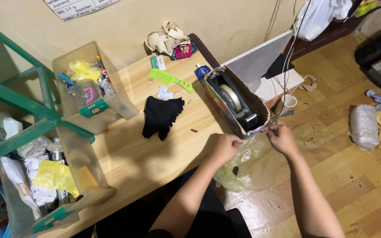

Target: The person sorts various small items including a black cloth, a yellow plastic bag, and small plastic containers into a set of drawers and bins on a desk.

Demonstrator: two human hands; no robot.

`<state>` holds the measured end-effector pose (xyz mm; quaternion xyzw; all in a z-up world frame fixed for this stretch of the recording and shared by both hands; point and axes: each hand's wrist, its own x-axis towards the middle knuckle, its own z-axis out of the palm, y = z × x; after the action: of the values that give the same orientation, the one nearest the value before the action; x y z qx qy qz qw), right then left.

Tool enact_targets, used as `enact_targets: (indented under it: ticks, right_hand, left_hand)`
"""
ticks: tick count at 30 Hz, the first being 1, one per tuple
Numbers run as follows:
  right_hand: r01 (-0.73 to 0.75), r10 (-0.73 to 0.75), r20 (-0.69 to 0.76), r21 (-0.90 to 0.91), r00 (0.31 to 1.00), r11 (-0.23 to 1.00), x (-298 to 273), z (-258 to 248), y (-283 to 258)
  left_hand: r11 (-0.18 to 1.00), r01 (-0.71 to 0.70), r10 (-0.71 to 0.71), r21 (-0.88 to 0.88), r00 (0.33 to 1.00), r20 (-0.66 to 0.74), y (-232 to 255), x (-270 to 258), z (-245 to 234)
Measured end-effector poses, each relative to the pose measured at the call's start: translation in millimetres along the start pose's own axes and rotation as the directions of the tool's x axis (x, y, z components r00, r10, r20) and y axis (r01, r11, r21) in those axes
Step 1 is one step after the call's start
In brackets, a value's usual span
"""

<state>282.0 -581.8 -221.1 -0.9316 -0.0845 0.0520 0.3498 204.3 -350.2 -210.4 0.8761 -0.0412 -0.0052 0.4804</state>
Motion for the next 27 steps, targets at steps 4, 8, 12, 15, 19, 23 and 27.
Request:
enact_targets:
  ticks: [4,8,12,15,19,23,27]
  right_hand:
    - [0.186,-0.16,-0.207,0.112,0.965,0.976,-12,2,5]
    - [0.194,-0.202,-0.005,0.295,0.979,0.936,-1,-4,18]
    - [0.096,-0.085,-0.075,0.168,0.994,0.981,1,2,12]
    - [0.446,-0.376,-0.319,0.18,0.87,0.877,-15,-5,-27]
    - [0.481,-0.485,-0.49,-0.145,0.724,0.865,-40,1,-106]
    - [0.202,-0.22,-0.392,-0.088,0.893,0.975,-34,1,-126]
    - [0.328,-0.308,-0.463,-0.038,0.831,0.944,-17,-9,-130]
  left_hand:
    - [0.983,0.045,-0.034,-0.179,0.997,0.068,-28,11,7]
    - [0.972,0.05,-0.031,-0.23,0.996,0.086,-36,13,10]
    - [0.98,0.196,-0.191,-0.034,0.975,0.117,-31,18,11]
    - [0.991,0.094,-0.09,-0.092,0.995,0.049,-38,23,22]
    - [0.928,0.286,-0.246,-0.239,0.952,0.185,-50,32,18]
    - [0.942,0.259,-0.22,-0.214,0.956,0.192,-51,34,14]
    - [0.953,0.239,-0.197,-0.185,0.956,0.217,-47,33,12]
